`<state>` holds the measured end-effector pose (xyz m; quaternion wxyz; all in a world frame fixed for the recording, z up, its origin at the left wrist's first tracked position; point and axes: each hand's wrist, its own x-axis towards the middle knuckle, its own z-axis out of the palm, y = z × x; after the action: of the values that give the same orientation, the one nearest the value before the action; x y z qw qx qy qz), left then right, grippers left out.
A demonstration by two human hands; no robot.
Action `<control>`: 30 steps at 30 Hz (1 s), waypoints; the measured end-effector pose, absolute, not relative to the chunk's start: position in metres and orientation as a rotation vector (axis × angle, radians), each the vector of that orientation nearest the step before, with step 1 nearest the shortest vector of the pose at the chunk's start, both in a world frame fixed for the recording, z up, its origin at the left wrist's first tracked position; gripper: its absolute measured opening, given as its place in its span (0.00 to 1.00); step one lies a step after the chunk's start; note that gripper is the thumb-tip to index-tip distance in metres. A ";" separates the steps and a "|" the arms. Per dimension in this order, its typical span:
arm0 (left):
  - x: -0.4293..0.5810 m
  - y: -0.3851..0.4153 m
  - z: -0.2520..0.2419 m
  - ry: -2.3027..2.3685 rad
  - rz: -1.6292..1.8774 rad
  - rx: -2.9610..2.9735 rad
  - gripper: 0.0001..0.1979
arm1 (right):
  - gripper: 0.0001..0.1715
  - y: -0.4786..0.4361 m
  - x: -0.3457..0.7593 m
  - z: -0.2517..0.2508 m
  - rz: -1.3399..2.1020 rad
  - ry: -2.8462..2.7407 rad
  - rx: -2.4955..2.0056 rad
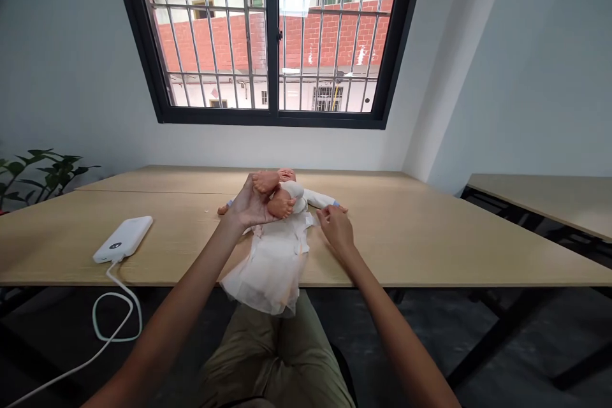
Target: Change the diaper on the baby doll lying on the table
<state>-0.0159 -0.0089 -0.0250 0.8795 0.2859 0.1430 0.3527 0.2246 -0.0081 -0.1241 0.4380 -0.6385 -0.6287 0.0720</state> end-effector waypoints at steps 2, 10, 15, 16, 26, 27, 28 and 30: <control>-0.013 -0.003 -0.019 0.269 0.757 0.629 0.21 | 0.12 -0.009 0.212 -0.122 0.004 -1.888 -1.420; -0.011 0.027 0.002 0.258 0.746 0.594 0.24 | 0.20 0.011 0.208 -0.146 -0.030 -2.156 -1.650; -0.013 0.027 -0.002 0.196 0.664 0.569 0.21 | 0.22 0.006 0.221 -0.143 -0.177 -2.060 -1.761; -0.012 0.027 -0.003 0.179 0.645 0.564 0.21 | 0.23 0.004 0.217 -0.139 -0.192 -2.056 -1.723; -0.005 0.034 0.006 0.206 0.670 0.604 0.25 | 0.43 0.000 0.149 -0.137 0.418 -2.556 -1.601; -0.005 0.034 0.006 0.213 0.684 0.610 0.25 | 0.44 0.001 0.148 -0.138 0.440 -2.551 -1.644; -0.006 0.033 0.006 0.220 0.694 0.615 0.25 | 0.45 0.002 0.148 -0.138 0.448 -2.544 -1.670; -0.006 0.031 0.004 0.233 0.703 0.617 0.24 | 0.45 0.005 0.151 -0.136 0.459 -2.536 -1.691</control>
<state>-0.0060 0.0312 0.0041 0.8862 0.2966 0.1120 0.3379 0.1512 0.0052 -0.1362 0.0295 -0.5484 -0.8223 0.1487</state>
